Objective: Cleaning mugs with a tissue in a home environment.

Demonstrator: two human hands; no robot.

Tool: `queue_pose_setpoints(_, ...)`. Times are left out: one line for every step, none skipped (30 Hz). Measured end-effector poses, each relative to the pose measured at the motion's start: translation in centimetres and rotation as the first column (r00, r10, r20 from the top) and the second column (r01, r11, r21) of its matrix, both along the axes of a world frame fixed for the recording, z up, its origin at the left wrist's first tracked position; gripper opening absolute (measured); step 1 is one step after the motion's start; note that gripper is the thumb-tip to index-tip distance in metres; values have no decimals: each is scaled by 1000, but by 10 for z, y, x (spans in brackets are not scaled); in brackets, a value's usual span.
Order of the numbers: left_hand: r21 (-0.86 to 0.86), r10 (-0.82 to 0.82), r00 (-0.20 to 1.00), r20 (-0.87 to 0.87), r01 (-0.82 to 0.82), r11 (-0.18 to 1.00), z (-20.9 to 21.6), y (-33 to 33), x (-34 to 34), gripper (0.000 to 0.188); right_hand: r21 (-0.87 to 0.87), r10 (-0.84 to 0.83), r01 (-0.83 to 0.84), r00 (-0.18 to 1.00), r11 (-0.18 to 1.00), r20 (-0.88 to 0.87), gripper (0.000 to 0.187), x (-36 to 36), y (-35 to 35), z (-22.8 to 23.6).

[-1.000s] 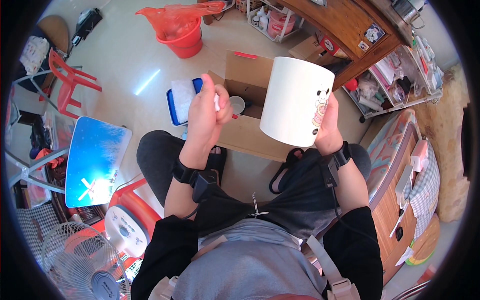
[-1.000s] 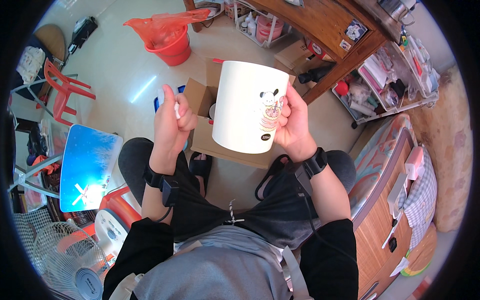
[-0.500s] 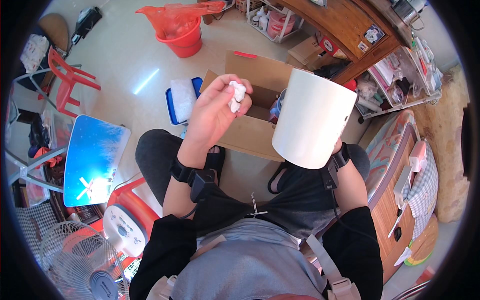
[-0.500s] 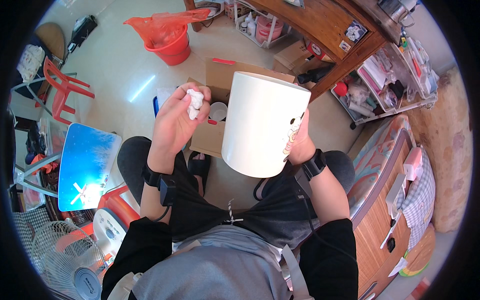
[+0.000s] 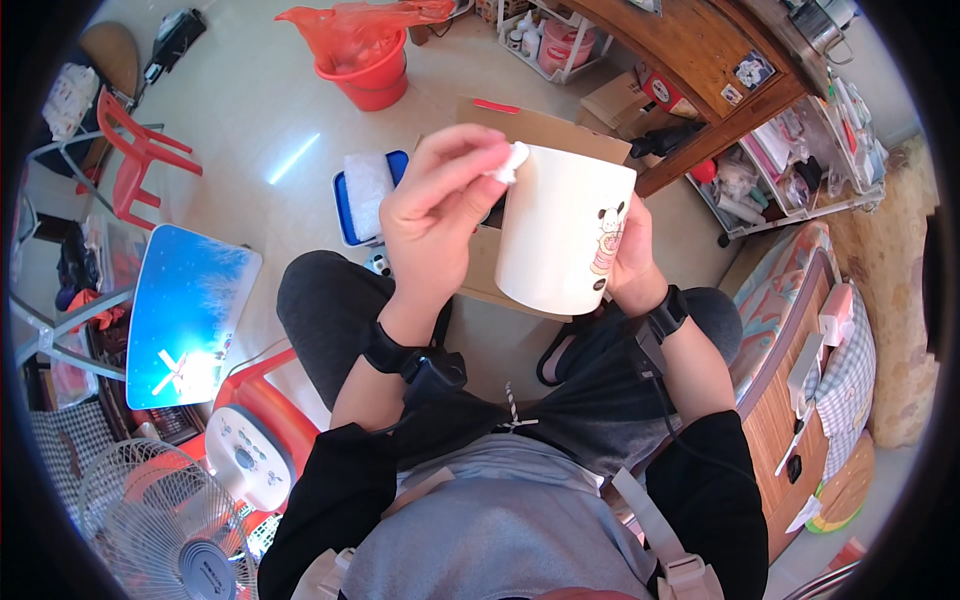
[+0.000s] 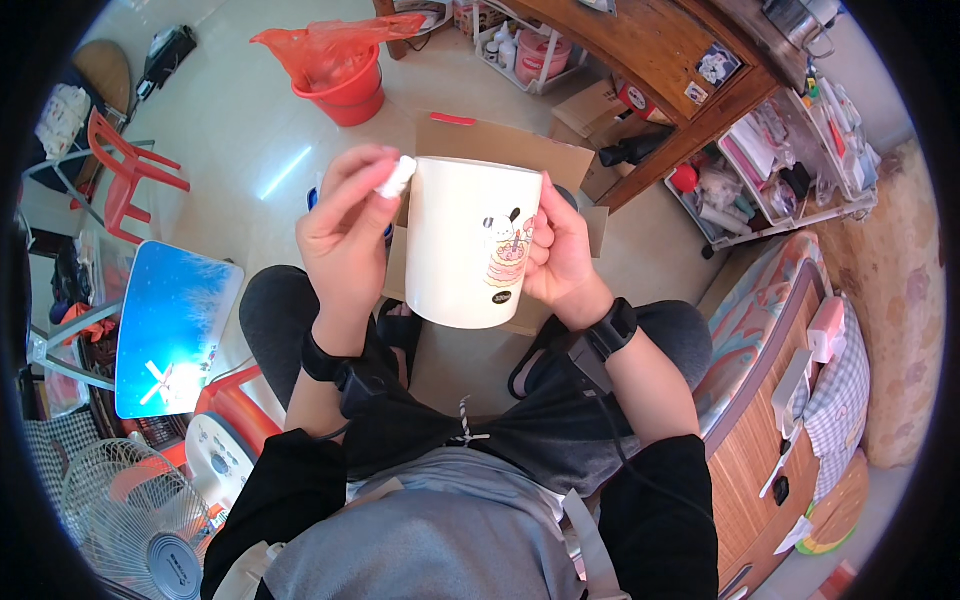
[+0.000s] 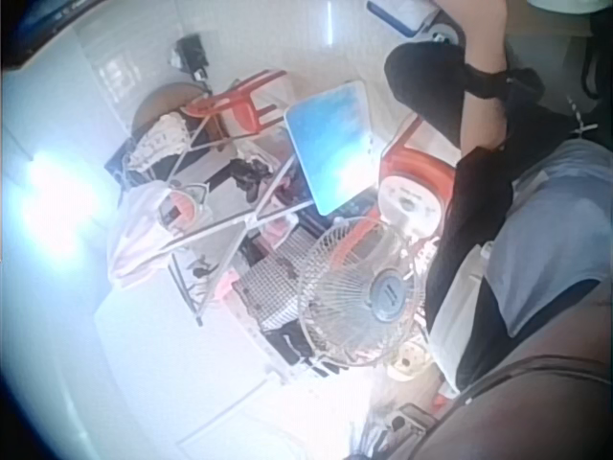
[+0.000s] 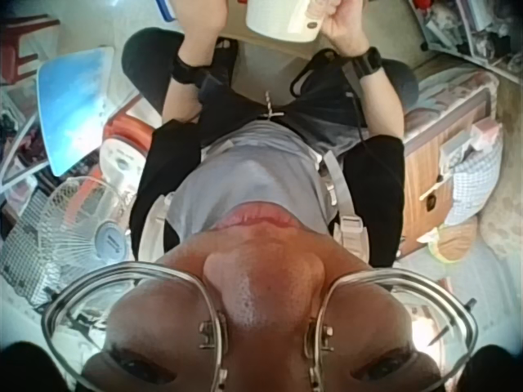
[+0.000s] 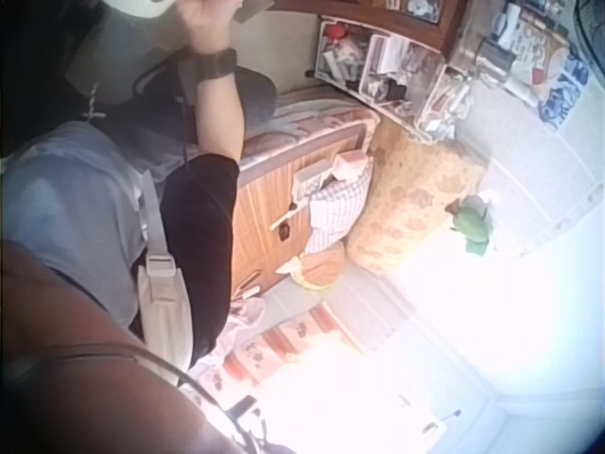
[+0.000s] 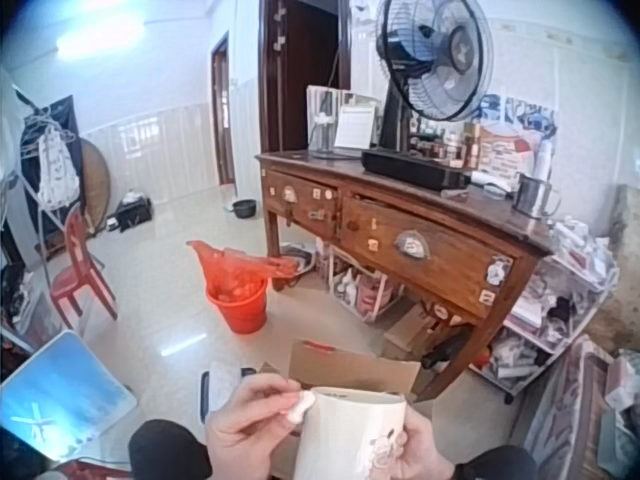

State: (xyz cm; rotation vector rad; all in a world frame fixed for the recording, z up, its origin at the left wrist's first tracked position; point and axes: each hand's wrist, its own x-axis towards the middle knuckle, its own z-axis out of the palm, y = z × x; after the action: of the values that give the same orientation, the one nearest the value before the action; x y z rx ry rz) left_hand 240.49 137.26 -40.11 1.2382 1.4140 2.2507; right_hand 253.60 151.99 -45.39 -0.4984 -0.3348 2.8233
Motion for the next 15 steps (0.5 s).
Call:
queue_pose_setpoints(2,-1,1000,0,1,1000,0,0,0,22,-1,-17,17,1000,1000,20,34,-1,-1,3)
queue_pose_setpoints(-12,1,999,-38,-2,1000,-1,0,1,22,-2,-34,34,999,999,40,34,-2,-2,5)
queue_pose_setpoints(-28,6,997,-76,-8,1000,-2,-1,0,21,-1,-26,26,1000,1000,-2,34,-3,1,2)
queue_pose_setpoints(-43,9,993,-115,-14,999,-2,-2,0,21,-1,-22,22,999,1000,-23,34,-2,2,1)
queue_pose_setpoints(-42,8,993,-115,-13,999,-2,-2,3,21,0,-20,20,999,1000,-43,35,-2,2,3)
queue_pose_setpoints(-31,-20,993,-114,17,999,-2,-1,6,21,34,-52,53,999,998,-15,36,-3,-1,12)
queue_pose_setpoints(-19,-49,992,-115,47,999,-2,-1,9,22,70,-86,85,996,994,13,39,-3,-2,17)
queue_pose_setpoints(-19,-49,992,-114,47,999,-2,-1,11,22,70,-86,85,996,994,13,39,-2,-1,16)
queue_pose_setpoints(-7,-104,991,-89,104,995,-1,-1,13,22,68,-35,49,980,997,-194,41,1,1,15)
queue_pose_setpoints(6,-159,985,-64,159,987,0,0,14,23,73,17,12,920,997,-392,44,4,3,13)
queue_pose_setpoints(7,-195,979,-54,196,981,1,-1,14,24,77,19,13,915,997,-403,44,5,8,11)
queue_pose_setpoints(8,-195,979,-55,196,981,0,-1,12,24,78,20,13,915,997,-403,44,7,9,13)
queue_pose_setpoints(8,-254,964,-82,256,967,-4,-2,9,24,70,6,26,907,997,-420,44,8,10,17)
queue_pose_setpoints(7,-312,944,-109,314,949,-5,-2,6,23,62,-7,38,899,997,-438,44,10,11,19)
queue_pose_setpoints(8,-311,944,-108,313,950,-5,-3,2,23,58,4,27,883,998,-469,45,11,11,20)
